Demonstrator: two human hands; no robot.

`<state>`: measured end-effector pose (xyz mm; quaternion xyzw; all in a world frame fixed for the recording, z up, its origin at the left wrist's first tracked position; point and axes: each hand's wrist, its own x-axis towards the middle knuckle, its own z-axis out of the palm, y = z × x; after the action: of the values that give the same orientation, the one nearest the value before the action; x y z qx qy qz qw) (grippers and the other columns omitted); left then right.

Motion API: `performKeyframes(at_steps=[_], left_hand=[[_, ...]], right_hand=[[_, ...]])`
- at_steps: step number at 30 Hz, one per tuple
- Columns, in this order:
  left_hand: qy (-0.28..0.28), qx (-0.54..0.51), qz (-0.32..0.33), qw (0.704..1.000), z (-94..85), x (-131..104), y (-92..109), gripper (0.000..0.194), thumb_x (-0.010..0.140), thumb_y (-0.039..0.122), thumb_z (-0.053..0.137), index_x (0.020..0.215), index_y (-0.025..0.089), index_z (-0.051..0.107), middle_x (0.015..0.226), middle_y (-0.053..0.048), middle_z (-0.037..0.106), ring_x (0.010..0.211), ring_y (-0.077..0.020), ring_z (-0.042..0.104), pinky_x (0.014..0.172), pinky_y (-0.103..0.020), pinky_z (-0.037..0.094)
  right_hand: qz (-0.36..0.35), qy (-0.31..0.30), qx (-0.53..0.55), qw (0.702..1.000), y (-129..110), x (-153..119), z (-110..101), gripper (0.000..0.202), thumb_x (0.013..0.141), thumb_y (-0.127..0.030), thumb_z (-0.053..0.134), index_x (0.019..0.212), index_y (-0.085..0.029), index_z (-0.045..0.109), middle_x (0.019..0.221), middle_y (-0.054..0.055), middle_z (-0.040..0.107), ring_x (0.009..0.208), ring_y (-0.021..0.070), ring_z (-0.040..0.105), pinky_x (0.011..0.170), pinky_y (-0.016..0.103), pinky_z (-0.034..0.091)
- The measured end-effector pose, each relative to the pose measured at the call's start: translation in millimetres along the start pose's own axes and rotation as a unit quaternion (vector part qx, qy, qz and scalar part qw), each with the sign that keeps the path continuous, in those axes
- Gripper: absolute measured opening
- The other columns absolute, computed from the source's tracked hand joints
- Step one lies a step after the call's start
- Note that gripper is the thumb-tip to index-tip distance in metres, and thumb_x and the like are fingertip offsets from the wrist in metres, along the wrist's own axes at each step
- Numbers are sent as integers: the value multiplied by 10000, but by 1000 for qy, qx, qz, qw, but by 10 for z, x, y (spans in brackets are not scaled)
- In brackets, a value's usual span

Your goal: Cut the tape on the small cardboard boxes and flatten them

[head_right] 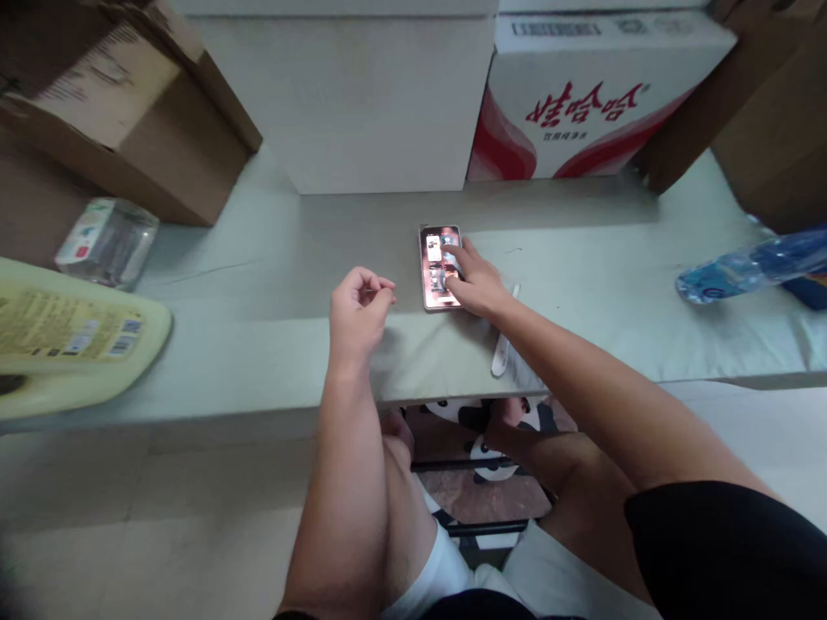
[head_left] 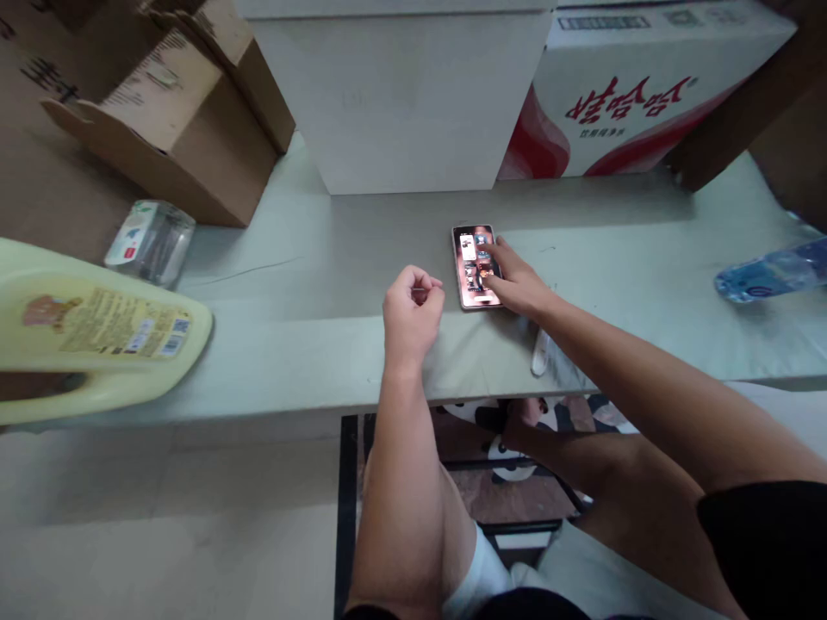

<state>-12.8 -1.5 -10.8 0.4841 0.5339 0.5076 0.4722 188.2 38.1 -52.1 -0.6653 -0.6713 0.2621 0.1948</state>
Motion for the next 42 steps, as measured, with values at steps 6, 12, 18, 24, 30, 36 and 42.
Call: performKeyframes(at_steps=[6, 12, 18, 24, 30, 36, 42], left_hand=[[-1, -1, 1, 1000, 4, 9, -2, 156, 728, 46, 541, 695, 198, 531, 691, 34, 581, 585, -72, 519, 566, -206, 406], [2, -4, 1, 1000, -15, 0, -13, 155, 727, 49, 545, 688, 196, 518, 723, 23, 612, 593, -72, 524, 559, -204, 403], [1, -11, 1, 1000, -8, -6, -18, 183, 712, 57, 549, 663, 198, 443, 769, 9, 654, 600, -70, 530, 550, -201, 396], [3, -14, -2, 1000, 8, 8, -13, 169, 720, 73, 568, 663, 197, 467, 729, 14, 636, 591, -73, 526, 542, -204, 394], [0, -10, 2, 1000, -4, 4, -32, 130, 736, 100, 579, 693, 201, 508, 708, 23, 593, 609, -80, 530, 562, -212, 406], [-1, -11, 6, 1000, -6, -2, -45, 143, 745, 95, 585, 690, 202, 508, 675, 30, 547, 614, -85, 522, 571, -215, 410], [0, -12, 7, 1000, -10, -2, -45, 149, 753, 93, 587, 695, 201, 501, 676, 34, 536, 610, -81, 518, 572, -215, 409]], right_hand=[[16, -3, -6, 1000, -31, -1, 22, 632, 807, -297, 523, 1438, -265, 543, 1654, 55, 249, 1482, 399, 333, 1210, 619, 265], [-5, 7, 81, 997, 131, 21, -2, 672, 806, -311, 503, 1475, -360, 454, 1588, 4, 395, 1475, 364, 358, 1182, 659, 296], [-2, -1, 164, 986, 217, 32, -25, 668, 781, -235, 497, 1443, -313, 446, 1480, 30, 535, 1351, 329, 512, 1135, 616, 388], [-3, 9, 173, 985, 273, 55, 15, 644, 766, -210, 496, 1400, -318, 468, 1441, 41, 566, 1313, 332, 538, 1113, 628, 396], [-27, 8, 155, 988, 380, 98, 68, 671, 759, -191, 473, 1412, -341, 440, 1440, 25, 563, 1311, 315, 540, 1096, 620, 421], [-26, 19, 114, 993, 282, 38, 6, 722, 698, -196, 562, 1411, -265, 472, 1423, 85, 575, 1286, 337, 554, 1127, 586, 403], [-17, 7, 151, 988, 226, 3, -28, 699, 723, -278, 573, 1412, -260, 459, 1431, 93, 570, 1282, 341, 558, 1107, 589, 413]])
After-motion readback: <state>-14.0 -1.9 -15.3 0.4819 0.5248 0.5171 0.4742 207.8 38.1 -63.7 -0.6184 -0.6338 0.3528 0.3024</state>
